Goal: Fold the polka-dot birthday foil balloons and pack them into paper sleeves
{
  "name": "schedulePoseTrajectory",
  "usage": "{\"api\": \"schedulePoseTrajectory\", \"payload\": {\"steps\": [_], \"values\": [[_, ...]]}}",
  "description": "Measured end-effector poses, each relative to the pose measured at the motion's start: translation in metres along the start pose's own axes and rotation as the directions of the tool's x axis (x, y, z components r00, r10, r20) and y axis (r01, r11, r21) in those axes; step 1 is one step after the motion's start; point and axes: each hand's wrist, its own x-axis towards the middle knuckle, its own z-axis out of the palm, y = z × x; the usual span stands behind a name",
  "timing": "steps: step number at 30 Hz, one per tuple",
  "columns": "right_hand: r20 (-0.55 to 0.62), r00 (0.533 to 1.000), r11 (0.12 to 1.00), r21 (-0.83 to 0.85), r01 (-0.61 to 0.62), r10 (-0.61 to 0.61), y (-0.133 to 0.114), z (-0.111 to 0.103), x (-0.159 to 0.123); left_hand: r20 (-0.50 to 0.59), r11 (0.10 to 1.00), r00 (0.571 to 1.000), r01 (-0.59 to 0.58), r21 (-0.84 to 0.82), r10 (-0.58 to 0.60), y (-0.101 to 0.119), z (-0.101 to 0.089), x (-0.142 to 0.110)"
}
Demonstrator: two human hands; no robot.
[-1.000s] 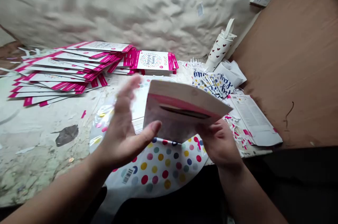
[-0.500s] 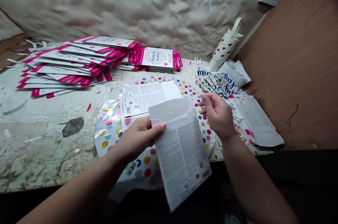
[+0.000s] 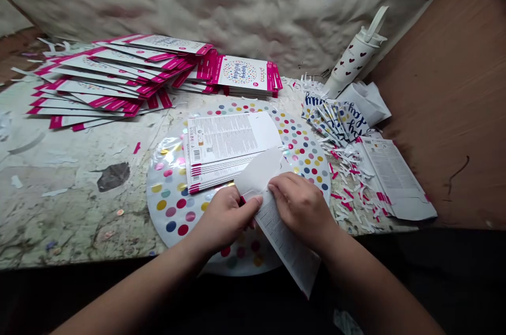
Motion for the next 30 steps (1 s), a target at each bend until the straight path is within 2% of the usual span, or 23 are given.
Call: {"api": "schedulePoseTrajectory", "payload": {"steps": [3,7,9,11,12,14,15,16,17,19,20,21,22,23,24,25,26,27,28,30], "values": [[0.037,0.999,0.999,0.039,0.019,-0.02,-0.005,-0.002,-0.002,0.006,1.0,1.0,0.02,0.023,-0.021,0.001,0.0,0.0],[0.085,0.987,0.956,-0.249,0.151,-0.134,-0.018,0.004,-0.001,-0.014,0.993,1.0,-0.02,0.118,0.022,0.008,0.002,-0.001],[0.074,0.987,0.918,-0.363,0.158,-0.14,-0.011,0.003,0.002,-0.011,0.993,1.0,-0.019,0.12,0.021,0.01,0.001,-0.002],[-0.007,0.997,0.896,-0.441,0.061,-0.072,0.009,-0.007,0.004,-0.006,0.996,1.0,0.005,0.086,-0.004,0.01,-0.003,-0.002],[-0.076,0.997,0.877,-0.478,-0.044,0.009,0.022,-0.015,0.003,-0.01,0.997,1.0,0.02,0.068,-0.02,0.009,-0.005,-0.002],[-0.232,0.952,0.805,-0.515,-0.296,0.201,0.045,-0.032,-0.002,-0.054,0.998,0.997,0.052,0.035,-0.05,0.007,-0.008,-0.002],[-0.27,0.926,0.783,-0.501,-0.369,0.264,0.051,-0.038,-0.006,-0.083,0.998,0.995,0.065,0.02,-0.063,0.006,-0.008,-0.002],[-0.253,0.926,0.799,-0.473,-0.371,0.28,0.052,-0.041,-0.01,-0.104,0.997,0.992,0.077,0.006,-0.076,0.005,-0.008,-0.002],[-0.19,0.948,0.845,-0.432,-0.315,0.256,0.047,-0.04,-0.015,-0.111,0.997,0.99,0.082,-0.006,-0.082,0.005,-0.006,-0.002],[0.016,0.997,0.949,-0.308,-0.071,0.079,0.026,-0.03,-0.021,-0.054,0.999,0.998,0.037,0.004,-0.036,0.005,-0.001,-0.004],[0.074,0.997,0.965,-0.262,0.018,0.002,0.014,-0.023,-0.022,-0.018,0.999,0.999,-0.031,0.041,0.032,0.006,-0.001,-0.005],[0.084,0.995,0.968,-0.24,0.07,-0.051,0.004,-0.017,-0.022,-0.023,0.986,0.99,-0.133,0.105,0.136,0.007,-0.002,-0.006],[0.061,0.994,0.968,-0.23,0.105,-0.093,-0.003,-0.012,-0.021,-0.072,0.945,0.958,-0.26,0.2,0.279,0.008,-0.006,-0.007],[0.022,0.989,0.965,-0.215,0.148,-0.146,-0.006,-0.01,-0.02,-0.145,0.865,0.884,-0.381,0.327,0.444,0.009,-0.012,-0.007],[-0.015,0.978,0.961,-0.188,0.202,-0.209,-0.005,-0.01,-0.02,-0.197,0.749,0.772,-0.466,0.471,0.605,0.01,-0.02,-0.007],[-0.049,0.96,0.952,-0.156,0.264,-0.275,-0.001,-0.012,-0.021,-0.191,0.617,0.657,-0.51,0.6,0.729,0.009,-0.029,-0.007],[-0.074,0.94,0.938,-0.133,0.321,-0.332,0.004,-0.015,-0.023,-0.107,0.486,0.586,-0.539,0.688,0.803,0.007,-0.037,-0.007],[-0.09,0.924,0.924,-0.125,0.36,-0.372,0.01,-0.018,-0.027,0.034,0.37,0.569,-0.578,0.727,0.822,0.003,-0.044,-0.008],[-0.099,0.914,0.916,-0.135,0.379,-0.393,0.015,-0.019,-0.032,0.194,0.285,0.584,-0.625,0.727,0.788,-0.003,-0.048,-0.009],[-0.09,0.905,0.9,-0.183,0.396,-0.417,0.022,-0.014,-0.048,0.425,0.19,0.599,-0.702,0.686,0.679,-0.02,-0.048,-0.012]]}}
